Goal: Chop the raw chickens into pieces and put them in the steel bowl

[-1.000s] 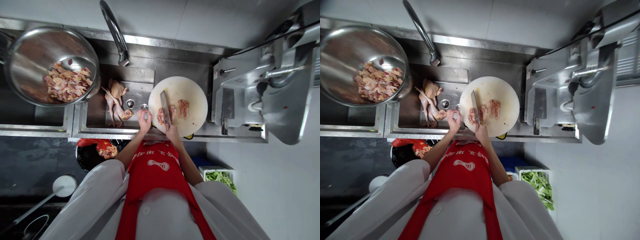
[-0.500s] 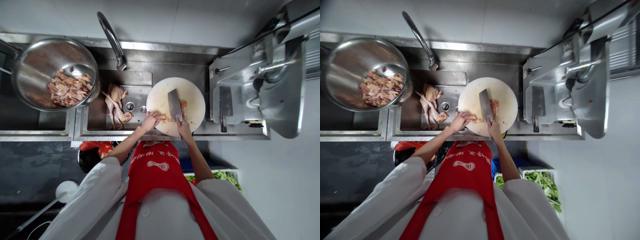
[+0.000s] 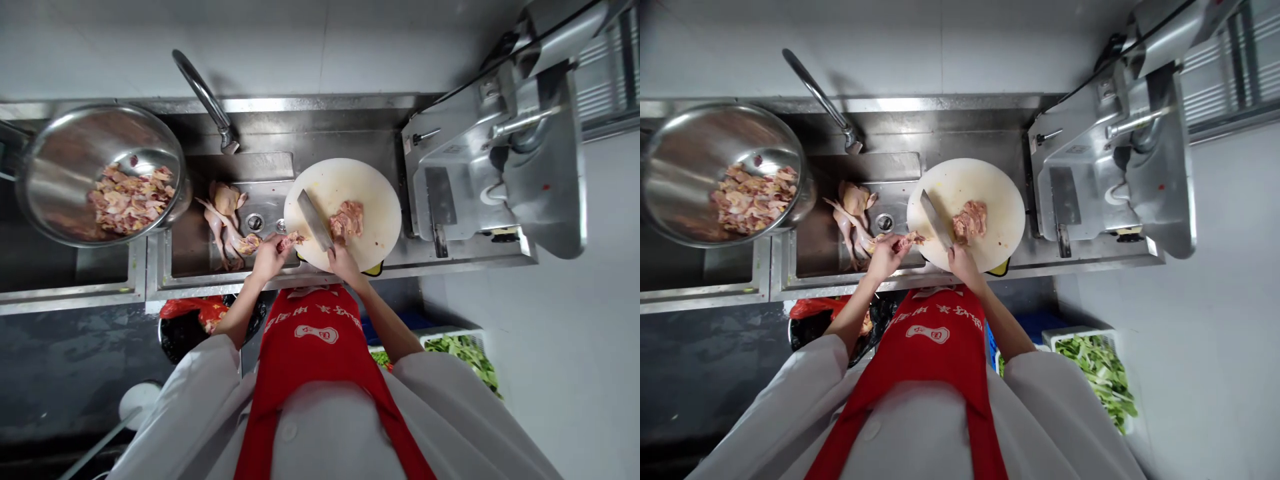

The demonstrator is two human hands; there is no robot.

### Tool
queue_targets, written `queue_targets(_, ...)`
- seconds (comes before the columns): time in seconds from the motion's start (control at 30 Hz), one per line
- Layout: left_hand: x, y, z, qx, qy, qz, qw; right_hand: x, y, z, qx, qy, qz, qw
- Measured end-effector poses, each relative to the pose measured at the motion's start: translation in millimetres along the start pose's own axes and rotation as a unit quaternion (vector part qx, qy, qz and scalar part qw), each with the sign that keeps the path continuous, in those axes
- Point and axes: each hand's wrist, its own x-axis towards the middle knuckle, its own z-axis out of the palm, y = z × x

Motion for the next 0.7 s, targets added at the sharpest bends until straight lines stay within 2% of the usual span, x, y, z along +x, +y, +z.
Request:
queue_targets(0.07,15,19,0.7,-0.022,0.019,0.014,0.999,1,14,-1,-0.007,-0.001,0.032,0.999)
queue_targets(0.13,29,31,13.9,-0.049,0.034,0.03,0.998,0,31,-8,-0.015,0.011,0.073,0.997)
queue_targets(0.2,40,30,38.0,-0.077,0.038,0.037,0.996,-1,45,-17,-0.011,0.024,0.103,0.994)
queue_targets(0.27,43,16,66.5,-0.11,0.036,0.015,0.993,-3,49,-27,-0.006,0.033,0.107,0.994)
queue_targets(0.33,39,-3,91.3,-0.157,0.036,-0.036,0.986,-5,41,-39,-0.014,0.035,0.093,0.995)
queue_targets(0.4,30,-21,106.7,-0.2,0.067,-0.069,0.975,-7,24,-53,-0.026,0.065,0.079,0.994)
queue_targets(0.53,15,-34,113.0,-0.241,0.13,-0.076,0.959,-6,-17,-74,0.005,0.212,0.036,0.977)
queue_targets(0.6,13,-33,112.0,-0.244,0.144,-0.08,0.956,-2,-29,-67,0.025,0.241,0.017,0.97)
queue_targets(0.7,15,-32,111.3,-0.247,0.15,-0.08,0.954,7,-30,-36,0.019,0.174,-0.012,0.984)
